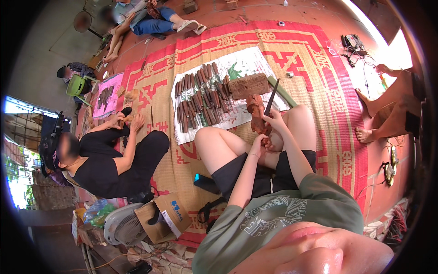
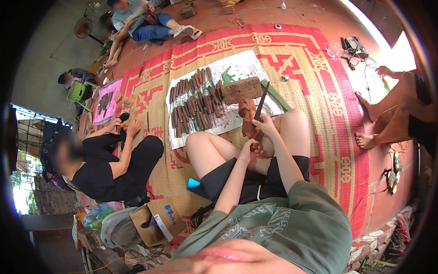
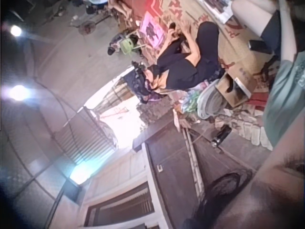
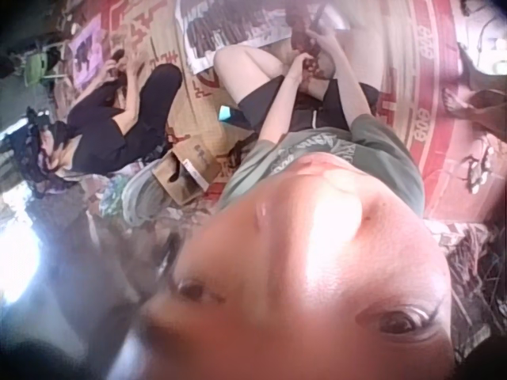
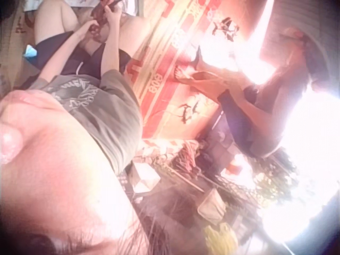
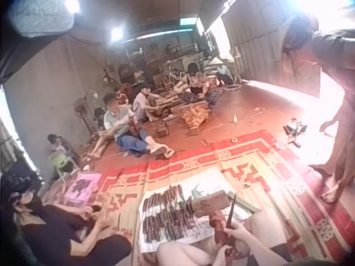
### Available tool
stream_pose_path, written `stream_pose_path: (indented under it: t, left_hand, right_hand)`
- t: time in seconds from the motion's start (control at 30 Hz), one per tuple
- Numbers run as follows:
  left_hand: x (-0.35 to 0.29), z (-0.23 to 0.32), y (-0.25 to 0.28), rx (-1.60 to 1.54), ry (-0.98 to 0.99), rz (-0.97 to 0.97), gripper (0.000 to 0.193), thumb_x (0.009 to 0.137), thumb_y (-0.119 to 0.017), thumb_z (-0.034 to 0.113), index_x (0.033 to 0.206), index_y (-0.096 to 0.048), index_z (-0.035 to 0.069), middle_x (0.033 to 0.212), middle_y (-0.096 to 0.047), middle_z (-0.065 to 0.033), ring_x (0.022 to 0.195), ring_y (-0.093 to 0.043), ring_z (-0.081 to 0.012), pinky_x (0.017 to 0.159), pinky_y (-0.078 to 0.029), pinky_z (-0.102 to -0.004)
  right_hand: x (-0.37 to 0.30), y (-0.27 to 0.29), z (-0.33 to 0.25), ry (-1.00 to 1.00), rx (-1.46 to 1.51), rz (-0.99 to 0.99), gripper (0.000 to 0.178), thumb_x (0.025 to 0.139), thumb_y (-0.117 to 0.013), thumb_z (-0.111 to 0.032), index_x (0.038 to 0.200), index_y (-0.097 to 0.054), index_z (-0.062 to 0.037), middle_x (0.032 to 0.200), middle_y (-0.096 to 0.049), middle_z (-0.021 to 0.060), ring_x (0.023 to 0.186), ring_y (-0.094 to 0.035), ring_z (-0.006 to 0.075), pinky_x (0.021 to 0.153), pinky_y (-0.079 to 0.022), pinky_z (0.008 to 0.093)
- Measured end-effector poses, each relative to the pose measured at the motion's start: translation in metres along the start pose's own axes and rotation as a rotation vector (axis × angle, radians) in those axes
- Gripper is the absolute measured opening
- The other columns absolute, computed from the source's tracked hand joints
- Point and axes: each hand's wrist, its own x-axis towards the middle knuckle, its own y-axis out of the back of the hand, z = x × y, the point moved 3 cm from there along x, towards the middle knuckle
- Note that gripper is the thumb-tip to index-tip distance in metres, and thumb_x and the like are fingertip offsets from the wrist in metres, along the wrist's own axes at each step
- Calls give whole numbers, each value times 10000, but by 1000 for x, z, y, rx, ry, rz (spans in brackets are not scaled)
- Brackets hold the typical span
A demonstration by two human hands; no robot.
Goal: The person sits on a mat and carves a small reddish-brown wooden object using a knife. They hold the object in one hand and the knife in the other, making repeated carving motions while others work nearby.
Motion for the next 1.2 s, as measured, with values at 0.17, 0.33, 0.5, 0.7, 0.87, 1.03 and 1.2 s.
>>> stream_pose_path:
  t: [0.17,0.33,0.5,0.7,0.87,1.03,1.2]
  left_hand:
    - [8,-3,0,-9,21,-10,116,716,-556,160,670,-515,61,580,-486,-54,447,-406,-142,630,-491,-363]
    - [4,-2,2,-10,5,-3,139,720,-555,168,633,-500,74,568,-485,-48,446,-414,-141,634,-491,-362]
    - [6,-3,-4,0,4,3,187,732,-568,182,602,-477,83,549,-478,-43,430,-410,-140,593,-499,-351]
    - [2,-2,-4,-19,20,42,129,719,-562,160,648,-500,71,564,-493,-48,433,-420,-138,641,-491,-357]
    - [2,-1,1,-17,16,42,112,724,-561,160,701,-521,58,574,-501,-51,438,-428,-138,641,-495,-356]
    - [6,-2,-4,-11,23,20,114,725,-564,162,715,-523,56,576,-501,-52,442,-431,-137,640,-495,-358]
    - [6,-3,2,-13,11,30,115,723,-565,164,719,-519,58,572,-496,-52,441,-429,-137,641,-495,-357]
  right_hand:
    - [8,15,13,122,-247,153,188,796,-648,-111,918,-576,12,677,-563,6,562,-508,54,495,-429,226]
    - [5,10,11,-6,-7,94,190,790,-649,-113,919,-578,8,698,-584,13,572,-530,58,483,-426,228]
    - [2,7,11,58,-116,33,161,793,-648,-114,889,-579,-6,688,-576,21,517,-528,68,457,-435,235]
    - [1,15,5,41,-95,148,162,790,-647,-99,907,-581,-9,739,-588,1,640,-540,58,539,-449,225]
    - [-1,6,2,-15,19,-6,213,792,-641,-87,976,-567,-9,780,-575,-18,696,-528,50,602,-442,214]
    - [6,15,17,78,-238,85,220,795,-637,-89,988,-572,-6,764,-589,-6,631,-530,64,554,-445,238]
    - [1,13,13,-2,2,136,181,809,-628,-104,950,-577,-3,749,-598,13,581,-534,69,499,-426,207]
